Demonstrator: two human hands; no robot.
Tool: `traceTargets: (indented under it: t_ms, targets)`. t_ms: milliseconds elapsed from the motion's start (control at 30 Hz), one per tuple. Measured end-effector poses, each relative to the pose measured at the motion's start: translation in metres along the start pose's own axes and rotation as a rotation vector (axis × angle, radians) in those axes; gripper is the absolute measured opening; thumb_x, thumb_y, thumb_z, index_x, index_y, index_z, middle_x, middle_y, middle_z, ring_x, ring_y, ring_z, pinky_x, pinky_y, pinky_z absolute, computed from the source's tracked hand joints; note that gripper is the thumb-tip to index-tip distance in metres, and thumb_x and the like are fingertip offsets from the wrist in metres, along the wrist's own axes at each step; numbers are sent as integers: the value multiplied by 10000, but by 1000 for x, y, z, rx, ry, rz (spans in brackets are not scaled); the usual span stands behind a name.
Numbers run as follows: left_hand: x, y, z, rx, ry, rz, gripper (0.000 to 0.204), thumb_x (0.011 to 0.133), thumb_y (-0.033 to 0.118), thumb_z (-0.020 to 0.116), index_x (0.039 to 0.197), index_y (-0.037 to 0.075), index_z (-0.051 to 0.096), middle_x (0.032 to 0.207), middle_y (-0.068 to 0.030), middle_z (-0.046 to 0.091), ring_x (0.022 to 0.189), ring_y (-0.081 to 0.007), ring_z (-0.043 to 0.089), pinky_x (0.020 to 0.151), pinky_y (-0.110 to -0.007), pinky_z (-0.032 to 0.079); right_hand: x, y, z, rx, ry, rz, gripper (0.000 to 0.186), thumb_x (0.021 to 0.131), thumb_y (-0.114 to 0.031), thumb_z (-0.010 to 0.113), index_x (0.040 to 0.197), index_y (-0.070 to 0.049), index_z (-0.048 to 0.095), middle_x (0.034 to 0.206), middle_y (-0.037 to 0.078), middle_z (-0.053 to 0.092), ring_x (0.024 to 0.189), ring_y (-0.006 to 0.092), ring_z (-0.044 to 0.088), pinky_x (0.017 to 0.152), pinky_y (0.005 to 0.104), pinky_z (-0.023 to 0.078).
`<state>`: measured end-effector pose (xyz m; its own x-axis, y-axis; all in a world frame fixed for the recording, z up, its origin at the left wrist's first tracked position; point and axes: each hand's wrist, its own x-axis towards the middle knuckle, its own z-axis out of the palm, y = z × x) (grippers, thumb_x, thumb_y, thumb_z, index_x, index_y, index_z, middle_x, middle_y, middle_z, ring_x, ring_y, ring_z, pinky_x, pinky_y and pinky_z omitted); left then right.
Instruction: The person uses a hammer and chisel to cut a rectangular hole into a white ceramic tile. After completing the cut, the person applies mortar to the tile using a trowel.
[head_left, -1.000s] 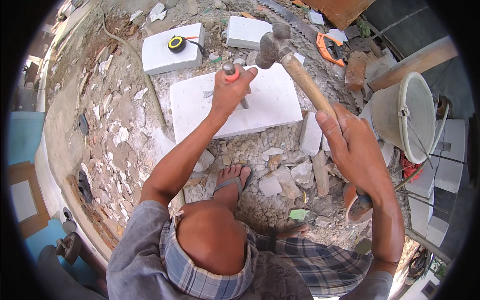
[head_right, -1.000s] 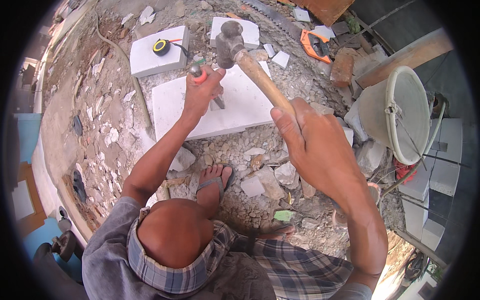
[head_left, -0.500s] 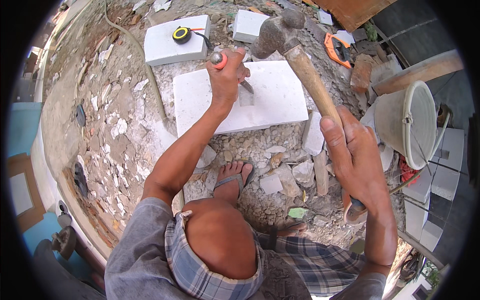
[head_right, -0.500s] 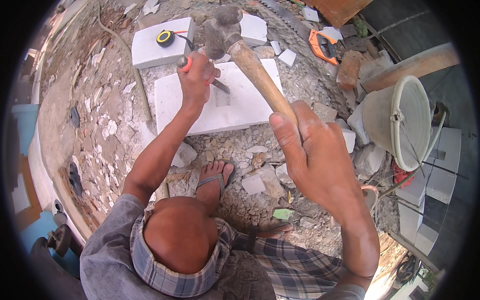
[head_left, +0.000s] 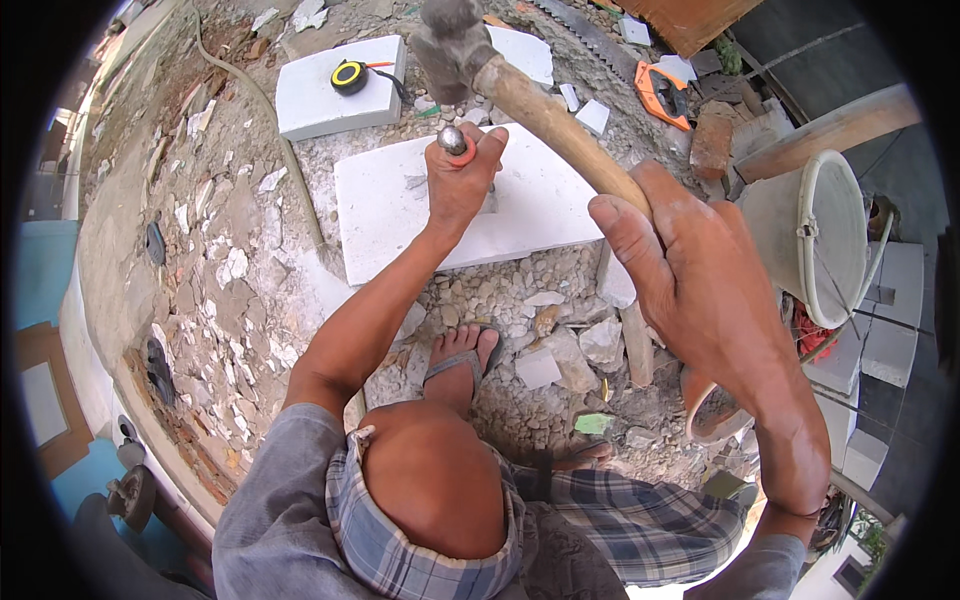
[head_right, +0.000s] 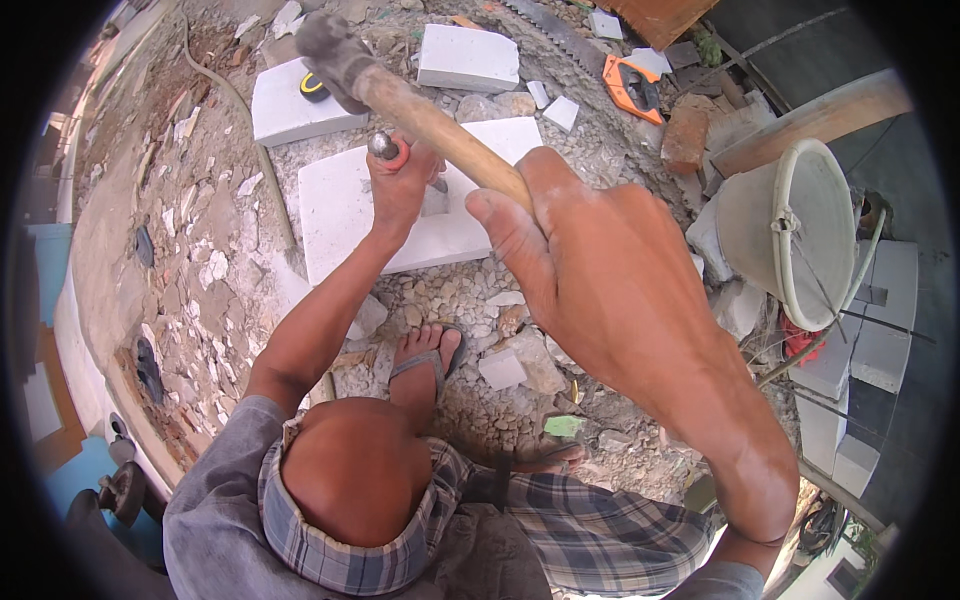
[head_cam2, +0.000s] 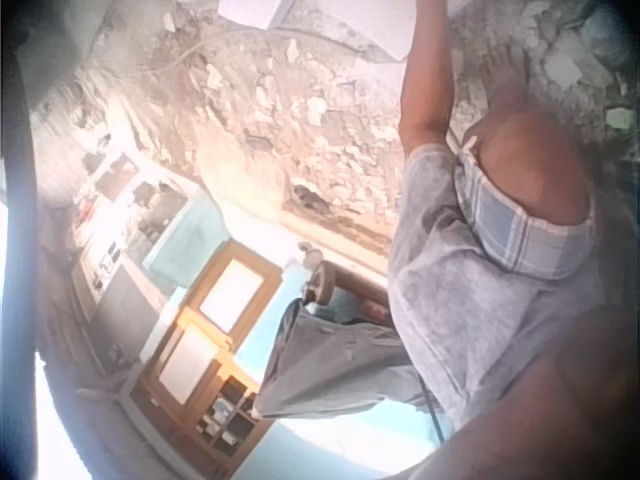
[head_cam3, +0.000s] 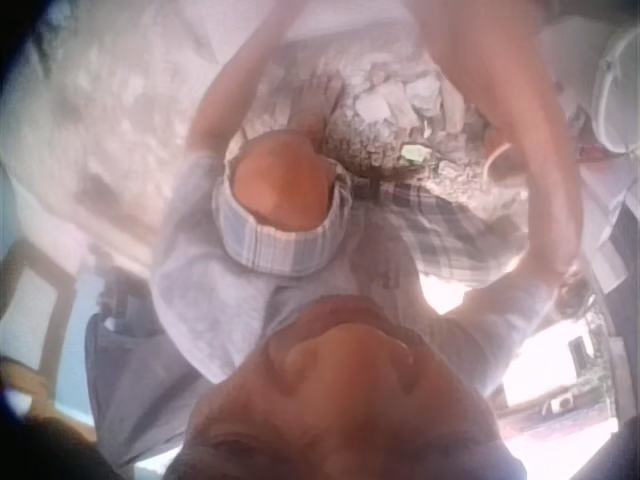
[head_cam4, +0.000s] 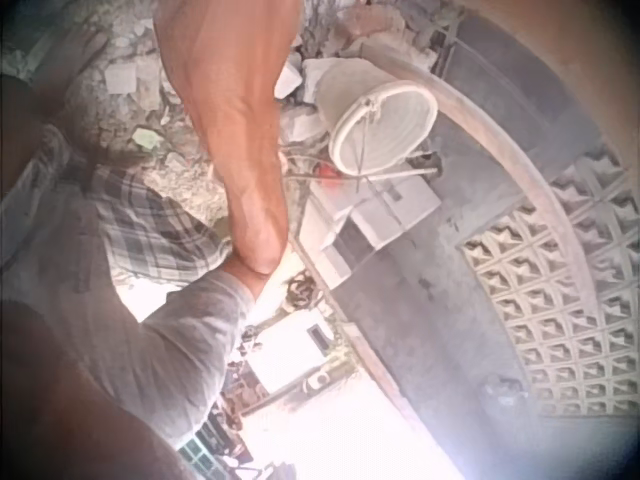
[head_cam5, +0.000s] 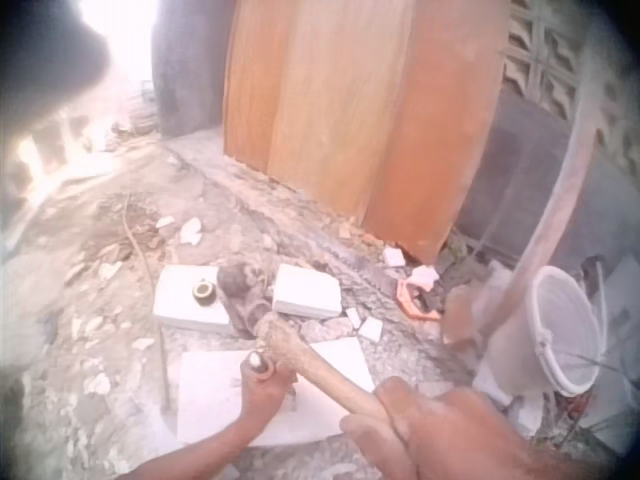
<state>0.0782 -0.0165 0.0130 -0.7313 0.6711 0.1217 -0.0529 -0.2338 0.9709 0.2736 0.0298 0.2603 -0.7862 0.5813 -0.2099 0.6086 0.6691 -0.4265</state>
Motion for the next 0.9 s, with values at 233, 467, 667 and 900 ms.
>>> traceTargets:
  t_ms: [233,467,667,900]
  targets:
    - [5,5,7,171,-110,12,237,993,127,728,776,76,646,664,14,609,582,-64,534,539,-272,417,-2,27,16,16,-55,31,413,1091,-363,575,1068,46,624,669,274,628,645,483,670,604,571,478]
    - [26,31,-5,-219,7,54,420,1006,174,738,678,129,478,573,32,457,504,-72,398,511,-272,411,-37,43,7,249,178,5,483,1113,-423,530,1072,52,612,624,248,581,605,462,639,582,519,463]
    - [16,14,8,-37,-48,61,432,1011,188,744,663,115,500,589,17,513,510,-86,478,498,-287,398,-40,52,18,297,138,17,476,1110,-431,539,1078,40,607,619,237,584,599,459,645,573,505,472]
    - [4,11,13,168,-102,186,402,1015,189,738,676,70,558,626,19,552,593,-84,523,558,-279,410,-31,37,24,353,235,-130,360,1074,-319,635,1025,34,585,608,235,607,574,447,670,501,491,467]
